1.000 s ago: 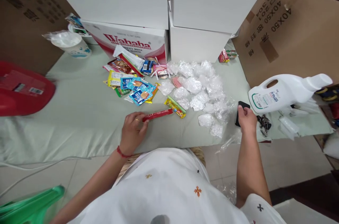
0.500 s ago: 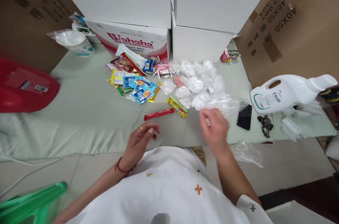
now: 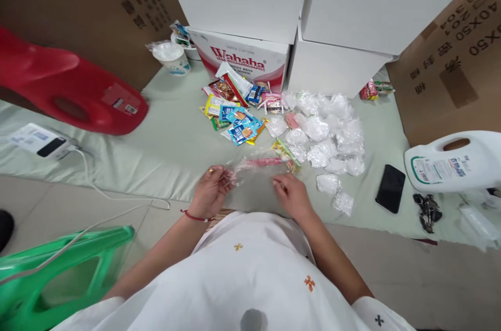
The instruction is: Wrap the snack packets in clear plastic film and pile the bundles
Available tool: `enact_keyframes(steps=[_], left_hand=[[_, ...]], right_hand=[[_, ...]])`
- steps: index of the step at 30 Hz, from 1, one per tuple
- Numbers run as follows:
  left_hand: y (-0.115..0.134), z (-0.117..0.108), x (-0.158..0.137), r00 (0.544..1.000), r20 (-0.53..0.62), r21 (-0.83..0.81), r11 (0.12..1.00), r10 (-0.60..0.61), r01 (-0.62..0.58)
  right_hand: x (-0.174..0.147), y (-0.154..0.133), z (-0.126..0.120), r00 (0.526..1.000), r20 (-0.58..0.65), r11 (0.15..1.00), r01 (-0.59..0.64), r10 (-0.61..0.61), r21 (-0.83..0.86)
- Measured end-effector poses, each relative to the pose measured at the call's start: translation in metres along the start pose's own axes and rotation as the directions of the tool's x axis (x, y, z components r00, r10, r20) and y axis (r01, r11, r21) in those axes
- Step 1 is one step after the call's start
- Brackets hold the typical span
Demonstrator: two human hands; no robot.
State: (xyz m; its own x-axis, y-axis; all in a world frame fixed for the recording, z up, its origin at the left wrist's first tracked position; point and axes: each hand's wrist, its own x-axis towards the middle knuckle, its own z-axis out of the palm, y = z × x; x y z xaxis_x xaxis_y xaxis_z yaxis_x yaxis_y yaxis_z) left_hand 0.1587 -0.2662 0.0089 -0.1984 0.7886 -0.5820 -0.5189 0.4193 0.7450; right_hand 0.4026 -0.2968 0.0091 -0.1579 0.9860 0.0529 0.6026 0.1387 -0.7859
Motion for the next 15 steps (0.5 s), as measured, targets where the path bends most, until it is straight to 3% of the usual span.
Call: enact_keyframes(steps=[4, 9, 12, 15], left_hand=[[0.005, -0.016, 0.002, 0.996, -0.005, -0.024, 0.996, 0.089, -0.089], [0.01, -0.02, -0.001, 0.992, 0.073, 0.021, 0.994, 0.103, -0.104], [0.016, -0.027, 0.001, 0.986, 0.136, 0.085, 0.99, 0.096, -0.108], [0.024, -0.043, 0.004, 0.981, 0.161, 0.195, 0.971, 0.111, -0.141]], right_hand=[[-0.005, 0.015, -0.026, 0.956, -0.203, 0.975, -0.191, 0.21, 0.11], [0.029, 0.008, -0.043, 0.94, -0.34, 0.997, -0.053, 0.033, -0.051], [0.066, 0.014, -0.033, 0.964, -0.265, 0.982, -0.043, -0.007, -0.182], [0.091, 0.023, -0.013, 0.999, -0.02, 0.961, -0.045, 0.041, -0.271]])
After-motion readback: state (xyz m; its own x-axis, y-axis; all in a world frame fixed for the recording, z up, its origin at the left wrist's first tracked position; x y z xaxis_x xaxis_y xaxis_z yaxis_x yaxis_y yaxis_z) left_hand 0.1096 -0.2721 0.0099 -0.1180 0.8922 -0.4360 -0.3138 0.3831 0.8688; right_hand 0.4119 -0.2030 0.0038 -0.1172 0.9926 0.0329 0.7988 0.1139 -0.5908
